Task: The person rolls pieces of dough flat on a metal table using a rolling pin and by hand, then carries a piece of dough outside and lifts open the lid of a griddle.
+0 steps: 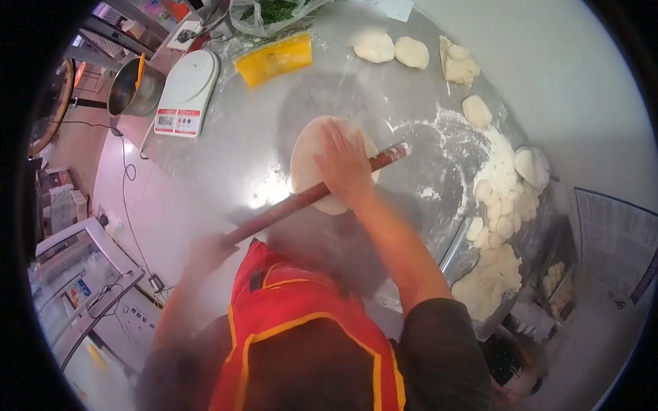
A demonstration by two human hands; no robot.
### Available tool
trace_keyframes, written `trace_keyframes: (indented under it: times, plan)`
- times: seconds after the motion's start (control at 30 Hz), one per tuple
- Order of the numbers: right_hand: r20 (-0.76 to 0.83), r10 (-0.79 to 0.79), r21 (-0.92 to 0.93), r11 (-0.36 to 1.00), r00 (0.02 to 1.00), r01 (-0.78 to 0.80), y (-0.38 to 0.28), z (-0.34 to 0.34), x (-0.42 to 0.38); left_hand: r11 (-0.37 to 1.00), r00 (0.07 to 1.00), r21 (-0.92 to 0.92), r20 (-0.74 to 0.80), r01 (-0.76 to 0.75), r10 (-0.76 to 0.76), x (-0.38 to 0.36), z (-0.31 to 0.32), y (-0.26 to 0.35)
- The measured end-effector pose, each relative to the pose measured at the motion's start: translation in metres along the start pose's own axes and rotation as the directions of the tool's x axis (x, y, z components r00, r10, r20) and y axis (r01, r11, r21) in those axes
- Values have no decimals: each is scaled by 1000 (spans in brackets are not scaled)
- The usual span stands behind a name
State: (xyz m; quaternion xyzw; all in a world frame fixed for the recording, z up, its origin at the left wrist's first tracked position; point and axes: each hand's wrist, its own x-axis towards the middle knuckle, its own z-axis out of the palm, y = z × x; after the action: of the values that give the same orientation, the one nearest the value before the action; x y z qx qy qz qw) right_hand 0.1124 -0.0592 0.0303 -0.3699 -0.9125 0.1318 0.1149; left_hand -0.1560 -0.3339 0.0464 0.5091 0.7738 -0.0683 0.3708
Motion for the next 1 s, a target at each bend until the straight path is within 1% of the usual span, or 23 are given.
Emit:
trace_keyframes:
  times: [0.1, 0.13, 0.17, 0.23, 0.27, 0.33, 0.37, 0.43, 0.47, 0.53, 0.57, 0.6, 0.67, 0.7, 0.73, 0.77, 0.8, 0.83, 0.87, 0.9, 0.93, 0.97, 1.0]
  plan:
    - [82, 46, -43, 998, 996, -42, 10, -6, -79, 999, 998, -28, 68, 15, -13, -26, 10, 43]
    - [105, 91, -3, 996, 990, -91, 10, -11, -104, 1000, 992, -8, 125, 9, -8, -32, 11, 54]
    - [129, 135, 34, 990, 982, -140, 9, -16, -128, 999, 994, -37, 102, -19, 23, -36, 21, 56]
    - [160, 141, 53, 987, 977, -151, 13, -21, -178, 992, 994, -88, 60, -85, 90, -42, 49, 55]
    - [149, 132, 13, 991, 980, -135, 14, -27, -195, 995, 996, -48, 39, -84, 86, -43, 57, 58]
    - [137, 124, -66, 991, 983, -116, 6, -45, -206, 994, 994, -62, 59, -88, 91, -44, 55, 62]
    - [125, 94, -55, 995, 988, -88, 7, -46, -202, 994, 992, -65, 77, -90, 95, -45, 54, 61]
    - [93, 33, -30, 999, 995, -31, -8, -60, -138, 979, 994, -177, 39, -98, 106, -42, 57, 42]
    - [155, 22, 11, 1000, 988, -24, 0, -33, -109, 968, 994, -229, 15, -103, 110, -37, 55, 29]
    - [29, -130, -39, 991, 991, 131, 2, 8, -47, 969, 1000, -248, 17, -17, 21, -26, 37, 0]
    - [9, -126, -75, 989, 992, 126, -6, 20, -5, 965, 1000, -260, 13, 28, -25, -19, 25, -6]
    - [-17, -129, -102, 987, 991, 127, -21, 17, 40, 978, 996, -203, -61, 56, -70, -16, 2, -5]
    - [-154, -127, -15, 992, 980, 126, -31, 31, 116, 982, 986, -183, -148, 46, -74, 5, -19, -15]
    - [-227, -140, 46, 987, 964, 154, -31, 33, 133, 984, 978, -174, -196, 41, -75, 13, -31, -19]
    - [-302, -142, 105, 978, 943, 180, -32, 35, 146, 978, 973, -203, -209, 56, -99, 18, -44, -16]
    - [-376, -138, 157, 965, 916, 209, -32, 35, 156, 980, 971, -197, -224, 38, -83, 22, -53, -18]
    - [-435, 32, 182, 982, 900, 53, -25, 33, 143, 980, 970, -196, -233, 19, -65, 23, -58, -19]
    - [-483, 199, 215, 971, 853, -105, -15, 25, 114, 980, 970, -198, -237, 0, -48, 25, -62, -17]
    - [-425, 397, 250, 915, 813, -316, -4, 9, 84, 975, 974, -221, -216, 16, -65, 24, -73, -11]
    - [-365, 579, 274, 815, 729, -510, 11, -9, 53, 977, 964, -213, -262, -6, -51, 34, -68, -18]
    - [-245, 730, 387, 678, 638, -625, 38, -8, 11, 979, 951, -202, -308, -32, -32, 51, -53, -30]
    - [-109, 845, 477, 507, 524, -718, 55, -1, -23, 980, 935, -189, -353, -61, -10, 66, -44, -39]
    - [-13, 869, 473, 441, 495, -763, 43, -7, -32, 974, 933, -219, -359, -54, -29, 80, -44, -44]
